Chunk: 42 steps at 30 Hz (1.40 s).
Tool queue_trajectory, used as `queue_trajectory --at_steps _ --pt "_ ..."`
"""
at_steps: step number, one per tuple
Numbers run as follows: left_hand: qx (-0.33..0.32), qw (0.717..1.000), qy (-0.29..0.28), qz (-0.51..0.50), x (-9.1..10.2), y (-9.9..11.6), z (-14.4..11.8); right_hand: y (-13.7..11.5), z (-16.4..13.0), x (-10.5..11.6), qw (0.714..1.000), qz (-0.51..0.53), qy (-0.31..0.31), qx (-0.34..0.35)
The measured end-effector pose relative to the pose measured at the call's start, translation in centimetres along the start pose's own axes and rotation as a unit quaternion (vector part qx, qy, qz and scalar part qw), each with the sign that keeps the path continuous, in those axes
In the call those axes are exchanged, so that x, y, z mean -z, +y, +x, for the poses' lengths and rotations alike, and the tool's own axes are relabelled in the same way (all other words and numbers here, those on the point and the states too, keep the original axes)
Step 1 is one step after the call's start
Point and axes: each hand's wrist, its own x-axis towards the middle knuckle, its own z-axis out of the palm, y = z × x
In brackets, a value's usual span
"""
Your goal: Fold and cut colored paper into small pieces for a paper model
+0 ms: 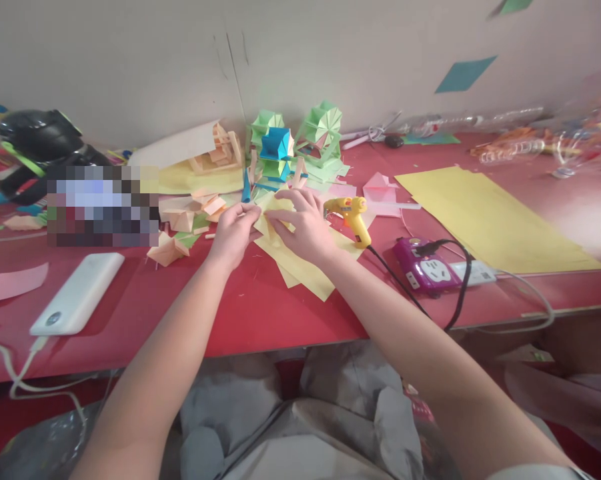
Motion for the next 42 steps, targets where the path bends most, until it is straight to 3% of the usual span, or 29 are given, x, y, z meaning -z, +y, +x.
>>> queue_trajectory --at_steps 9,19,26,42 --pt "0.004 0.999 0.037 -0.039 -0.2 0.8 0.0 1.3 0.5 -0.4 0.993 0.099 0.069 -0.012" --pt "0.029 0.999 0.018 0.002 0.1 0.6 -0.1 1.2 0.1 -0.5 0.991 0.129 -0.026 0.02" --pt "0.069 0.997 0.004 -0.02 0.6 0.9 0.0 1.0 0.2 -0.2 0.989 0.143 -0.028 0.021" --pt "0.072 0.996 -0.027 -0.037 1.2 1.3 0.0 0.9 0.3 0.6 0.98 0.193 -0.032 0.049"
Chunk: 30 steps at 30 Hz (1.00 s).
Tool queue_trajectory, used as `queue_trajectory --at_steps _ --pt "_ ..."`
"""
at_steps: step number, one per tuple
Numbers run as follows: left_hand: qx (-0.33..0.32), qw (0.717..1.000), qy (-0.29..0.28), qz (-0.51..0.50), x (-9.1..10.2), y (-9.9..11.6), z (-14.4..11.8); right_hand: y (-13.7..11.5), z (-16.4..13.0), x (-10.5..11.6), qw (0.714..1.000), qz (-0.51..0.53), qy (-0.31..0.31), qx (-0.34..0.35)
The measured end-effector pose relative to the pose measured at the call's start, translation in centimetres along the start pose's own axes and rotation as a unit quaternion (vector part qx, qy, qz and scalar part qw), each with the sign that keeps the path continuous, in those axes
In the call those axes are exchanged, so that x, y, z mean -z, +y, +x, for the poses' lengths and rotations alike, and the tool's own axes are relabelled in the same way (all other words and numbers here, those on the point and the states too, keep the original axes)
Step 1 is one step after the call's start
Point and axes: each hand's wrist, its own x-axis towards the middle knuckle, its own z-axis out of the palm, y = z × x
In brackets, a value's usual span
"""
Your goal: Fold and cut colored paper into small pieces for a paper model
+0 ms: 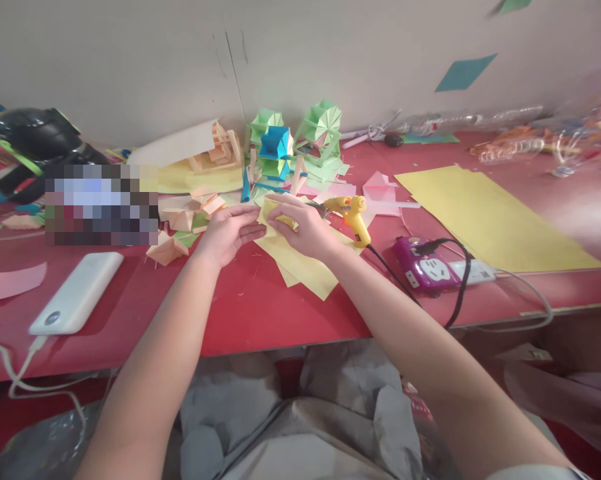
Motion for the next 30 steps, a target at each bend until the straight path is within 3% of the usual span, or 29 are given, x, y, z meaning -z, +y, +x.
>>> queue_trajectory --at_steps 8,20,30 --pt "-0.008 1.0 -0.022 0.009 0.3 -0.2 0.2 -0.4 0.1 0.1 1.0 -0.003 -0.011 -0.005" --pt "-0.05 0.997 -0.012 0.052 0.1 -0.5 0.0 -0.2 0.0 -0.3 0.997 -0.057 0.008 -0.056" --pt "-0.065 0.988 -0.001 0.14 0.0 -1.1 0.1 0.6 -0.2 -0.7 0.993 -0.083 0.01 -0.081"
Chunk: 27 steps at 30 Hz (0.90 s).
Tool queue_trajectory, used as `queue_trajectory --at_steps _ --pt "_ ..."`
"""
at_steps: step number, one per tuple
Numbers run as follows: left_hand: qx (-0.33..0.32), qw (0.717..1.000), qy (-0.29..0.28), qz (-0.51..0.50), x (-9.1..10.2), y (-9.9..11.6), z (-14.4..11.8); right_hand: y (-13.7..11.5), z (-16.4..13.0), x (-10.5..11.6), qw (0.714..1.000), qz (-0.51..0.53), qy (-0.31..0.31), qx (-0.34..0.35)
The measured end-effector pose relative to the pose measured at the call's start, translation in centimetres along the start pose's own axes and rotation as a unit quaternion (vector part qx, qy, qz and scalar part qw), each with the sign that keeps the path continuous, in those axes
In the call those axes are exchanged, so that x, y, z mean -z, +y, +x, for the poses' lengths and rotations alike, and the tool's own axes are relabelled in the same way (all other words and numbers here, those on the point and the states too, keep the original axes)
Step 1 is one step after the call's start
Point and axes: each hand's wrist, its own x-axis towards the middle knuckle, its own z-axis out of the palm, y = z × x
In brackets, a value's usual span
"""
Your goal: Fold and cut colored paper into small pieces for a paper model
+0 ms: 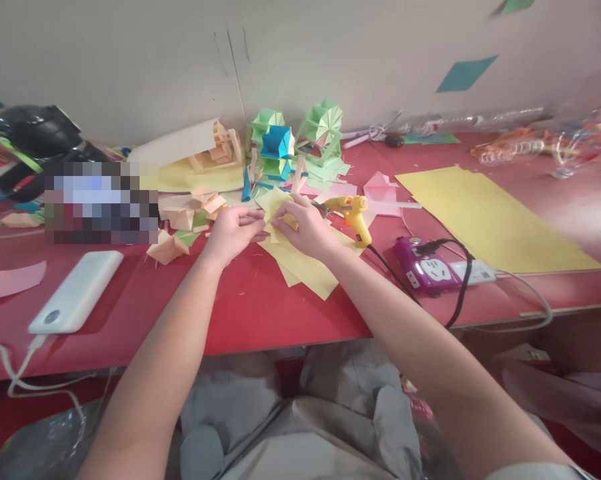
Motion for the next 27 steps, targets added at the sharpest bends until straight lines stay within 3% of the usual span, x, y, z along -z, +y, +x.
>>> queue_trajectory --at_steps 5,15,20,24,27 --pt "-0.018 0.999 -0.015 0.044 0.17 -0.44 0.15 0.29 -0.03 -0.28 1.0 -0.009 -0.003 -0.025" --pt "-0.035 0.998 -0.053 0.031 0.15 -0.2 -0.15 0.22 0.02 0.05 0.999 0.005 0.008 -0.051" --pt "-0.045 0.997 -0.035 0.041 0.18 -0.25 -0.09 -0.02 0.15 0.07 0.998 0.018 0.011 -0.057" --pt "-0.078 0.991 -0.017 0.112 0.49 -0.28 0.23 0.2 0.43 0.2 0.998 0.024 0.011 -0.064" --pt "-0.137 0.973 -0.01 0.186 1.02 -0.55 0.6 0.48 0.59 0.57 0.996 0.008 -0.015 -0.088"
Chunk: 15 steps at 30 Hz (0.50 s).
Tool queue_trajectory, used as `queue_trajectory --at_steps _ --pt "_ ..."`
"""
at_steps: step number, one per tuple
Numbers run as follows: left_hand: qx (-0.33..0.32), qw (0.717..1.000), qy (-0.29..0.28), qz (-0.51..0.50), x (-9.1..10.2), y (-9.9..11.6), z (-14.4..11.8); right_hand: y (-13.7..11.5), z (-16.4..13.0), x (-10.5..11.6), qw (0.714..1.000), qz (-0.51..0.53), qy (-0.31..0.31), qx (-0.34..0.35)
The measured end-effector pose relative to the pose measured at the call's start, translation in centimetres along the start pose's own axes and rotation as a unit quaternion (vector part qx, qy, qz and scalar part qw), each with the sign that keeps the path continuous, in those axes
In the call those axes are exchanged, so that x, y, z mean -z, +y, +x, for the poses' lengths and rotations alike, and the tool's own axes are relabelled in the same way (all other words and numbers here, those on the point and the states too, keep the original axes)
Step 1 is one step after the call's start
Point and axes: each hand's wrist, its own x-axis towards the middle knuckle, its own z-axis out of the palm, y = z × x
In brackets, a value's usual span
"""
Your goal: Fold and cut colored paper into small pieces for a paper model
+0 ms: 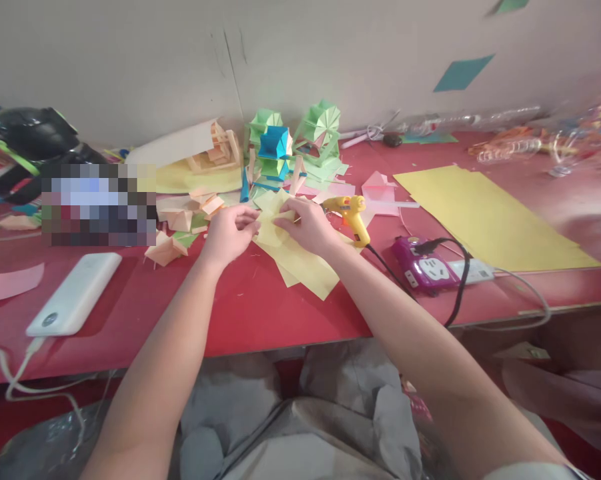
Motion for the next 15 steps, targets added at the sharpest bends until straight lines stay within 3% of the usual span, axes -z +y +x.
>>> queue_trajectory --at_steps 7,11,15 --pt "-0.166 0.976 0.027 0.138 0.19 0.03 -0.29 -0.14 -0.22 0.74 0.992 -0.029 -0.124 -0.021" --pt "-0.199 0.97 0.031 0.138 0.17 0.22 -0.35 -0.35 -0.22 0.72 0.994 -0.007 -0.1 -0.03" --pt "-0.167 0.979 0.05 0.106 0.42 -0.02 -0.14 -0.47 -0.13 0.63 0.998 0.022 -0.061 -0.017"
